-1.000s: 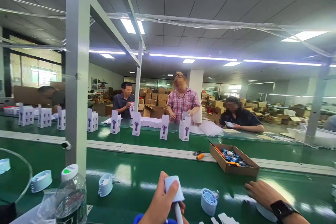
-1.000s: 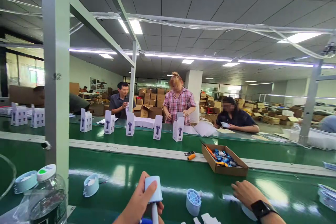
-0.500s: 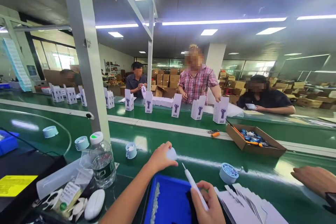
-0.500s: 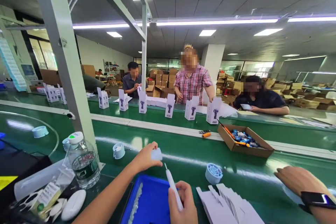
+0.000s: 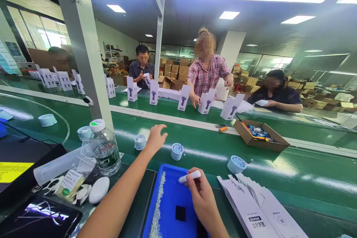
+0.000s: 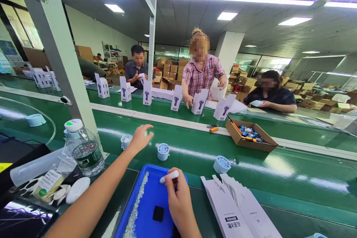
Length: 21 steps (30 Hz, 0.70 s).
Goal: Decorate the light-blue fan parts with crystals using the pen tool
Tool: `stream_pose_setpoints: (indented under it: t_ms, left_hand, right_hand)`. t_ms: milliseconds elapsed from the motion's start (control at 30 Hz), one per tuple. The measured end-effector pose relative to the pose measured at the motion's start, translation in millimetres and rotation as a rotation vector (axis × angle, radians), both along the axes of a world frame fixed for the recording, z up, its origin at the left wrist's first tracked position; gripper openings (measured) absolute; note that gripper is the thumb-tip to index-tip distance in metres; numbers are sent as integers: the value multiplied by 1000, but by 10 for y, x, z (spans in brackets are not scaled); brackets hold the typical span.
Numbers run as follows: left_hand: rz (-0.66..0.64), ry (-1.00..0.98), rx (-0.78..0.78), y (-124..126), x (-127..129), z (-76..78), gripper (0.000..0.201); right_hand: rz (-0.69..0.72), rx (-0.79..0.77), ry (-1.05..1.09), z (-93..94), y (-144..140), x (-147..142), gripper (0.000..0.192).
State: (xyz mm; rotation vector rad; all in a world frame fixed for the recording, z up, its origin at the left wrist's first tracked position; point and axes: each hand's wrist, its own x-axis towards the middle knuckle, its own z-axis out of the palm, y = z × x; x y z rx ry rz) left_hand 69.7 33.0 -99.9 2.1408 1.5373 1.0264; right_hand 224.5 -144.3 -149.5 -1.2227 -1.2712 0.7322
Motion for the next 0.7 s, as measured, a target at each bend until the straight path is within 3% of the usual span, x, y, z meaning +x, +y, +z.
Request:
stream_pose_setpoints:
  t_ms: [167,367,567,700]
  left_hand:
    - [280,25,7,113,-220,28,33]
    - [454,121,-84,87,-274,-5,31]
    - [427,175,-341,104,-308,-152,32]
    - [331,137,-359,145,-311,-176,25]
  right_hand:
    - [0,-28,-27,-1,16,16,33]
    - [-3,-17,-28,-33,31,9,33]
    - [-9,20,-126,-19,-12,-4,29]
    - [-43,84,-164,-3,-30,-7,25]
